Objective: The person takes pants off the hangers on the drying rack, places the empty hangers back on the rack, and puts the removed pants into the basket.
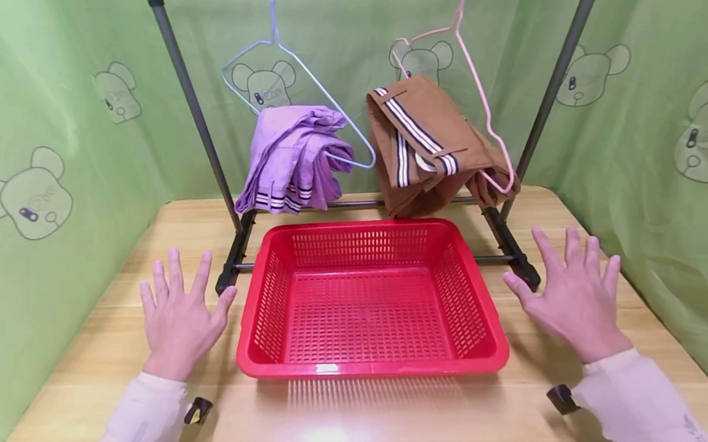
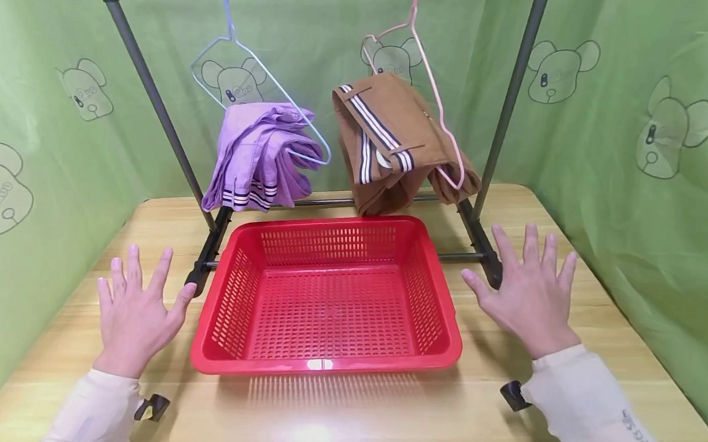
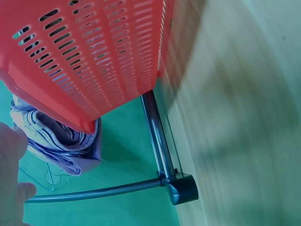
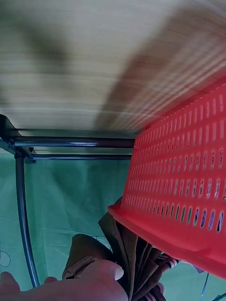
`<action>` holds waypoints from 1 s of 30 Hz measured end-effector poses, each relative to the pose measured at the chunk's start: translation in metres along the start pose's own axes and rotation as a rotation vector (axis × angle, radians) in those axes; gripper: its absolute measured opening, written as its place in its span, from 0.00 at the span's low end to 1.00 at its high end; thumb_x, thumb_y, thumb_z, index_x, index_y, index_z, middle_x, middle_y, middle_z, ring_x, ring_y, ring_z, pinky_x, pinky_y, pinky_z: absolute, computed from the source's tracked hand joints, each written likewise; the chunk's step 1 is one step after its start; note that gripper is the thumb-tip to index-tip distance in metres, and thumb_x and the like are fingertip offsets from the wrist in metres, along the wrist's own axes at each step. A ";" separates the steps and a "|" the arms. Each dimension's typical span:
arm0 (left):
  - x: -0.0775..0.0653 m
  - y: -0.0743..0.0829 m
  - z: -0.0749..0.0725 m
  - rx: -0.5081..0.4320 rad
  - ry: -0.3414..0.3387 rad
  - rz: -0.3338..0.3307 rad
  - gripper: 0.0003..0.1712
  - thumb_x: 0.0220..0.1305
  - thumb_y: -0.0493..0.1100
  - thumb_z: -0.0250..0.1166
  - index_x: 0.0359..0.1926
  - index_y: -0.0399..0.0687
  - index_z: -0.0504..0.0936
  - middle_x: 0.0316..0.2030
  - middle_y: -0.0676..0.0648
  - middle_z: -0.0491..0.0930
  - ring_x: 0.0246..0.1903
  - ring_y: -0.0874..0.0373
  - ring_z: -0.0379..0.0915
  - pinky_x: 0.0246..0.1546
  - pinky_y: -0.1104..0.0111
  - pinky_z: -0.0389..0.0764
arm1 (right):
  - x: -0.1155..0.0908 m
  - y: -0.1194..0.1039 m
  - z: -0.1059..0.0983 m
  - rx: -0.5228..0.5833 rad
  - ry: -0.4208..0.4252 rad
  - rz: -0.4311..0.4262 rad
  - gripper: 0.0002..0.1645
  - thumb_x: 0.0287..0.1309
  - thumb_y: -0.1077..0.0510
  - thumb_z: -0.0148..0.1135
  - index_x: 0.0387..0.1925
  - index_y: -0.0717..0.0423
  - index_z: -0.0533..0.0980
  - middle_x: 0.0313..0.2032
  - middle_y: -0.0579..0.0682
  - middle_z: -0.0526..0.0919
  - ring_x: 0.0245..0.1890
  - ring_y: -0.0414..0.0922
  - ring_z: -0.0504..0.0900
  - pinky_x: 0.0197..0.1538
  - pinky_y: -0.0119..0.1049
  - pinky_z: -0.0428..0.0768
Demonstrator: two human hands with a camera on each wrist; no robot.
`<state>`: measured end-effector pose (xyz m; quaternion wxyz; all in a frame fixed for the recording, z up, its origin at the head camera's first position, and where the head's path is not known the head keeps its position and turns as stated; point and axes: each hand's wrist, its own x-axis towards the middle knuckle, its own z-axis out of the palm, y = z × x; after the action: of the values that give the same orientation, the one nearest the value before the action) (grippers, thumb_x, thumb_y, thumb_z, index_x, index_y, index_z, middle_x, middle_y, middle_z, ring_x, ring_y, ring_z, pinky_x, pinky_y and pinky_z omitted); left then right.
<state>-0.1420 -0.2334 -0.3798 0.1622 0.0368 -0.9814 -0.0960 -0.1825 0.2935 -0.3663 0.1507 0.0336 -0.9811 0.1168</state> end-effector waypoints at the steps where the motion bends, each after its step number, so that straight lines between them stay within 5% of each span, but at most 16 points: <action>1: 0.000 0.000 0.000 -0.004 0.003 0.002 0.42 0.69 0.70 0.40 0.75 0.54 0.53 0.74 0.33 0.31 0.71 0.33 0.23 0.66 0.38 0.28 | 0.001 0.000 -0.001 -0.001 -0.001 -0.002 0.52 0.62 0.28 0.48 0.76 0.46 0.44 0.72 0.69 0.32 0.69 0.68 0.25 0.63 0.66 0.20; 19: 0.004 0.006 -0.004 -0.083 -0.015 0.001 0.43 0.70 0.70 0.41 0.76 0.52 0.50 0.73 0.30 0.32 0.71 0.32 0.22 0.66 0.37 0.31 | 0.015 -0.008 -0.017 0.029 0.056 -0.046 0.51 0.62 0.30 0.51 0.75 0.51 0.47 0.71 0.73 0.35 0.70 0.72 0.34 0.66 0.67 0.27; 24: 0.005 0.007 -0.005 -0.122 -0.041 -0.008 0.44 0.70 0.70 0.39 0.76 0.52 0.47 0.73 0.31 0.30 0.71 0.32 0.22 0.66 0.38 0.31 | 0.021 -0.011 -0.022 0.076 0.121 -0.081 0.49 0.61 0.33 0.54 0.74 0.54 0.52 0.71 0.74 0.42 0.68 0.74 0.44 0.68 0.66 0.37; 30: 0.005 0.007 -0.003 -0.195 -0.069 -0.021 0.43 0.71 0.69 0.39 0.76 0.50 0.46 0.73 0.32 0.27 0.71 0.33 0.21 0.66 0.37 0.31 | 0.025 -0.016 -0.027 0.166 0.200 -0.124 0.46 0.59 0.39 0.59 0.72 0.55 0.56 0.70 0.72 0.51 0.64 0.76 0.55 0.58 0.75 0.53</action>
<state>-0.1466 -0.2273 -0.3741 0.1302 0.0277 -0.9719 -0.1940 -0.1968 0.2832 -0.3298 0.2515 0.0944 -0.9442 0.1906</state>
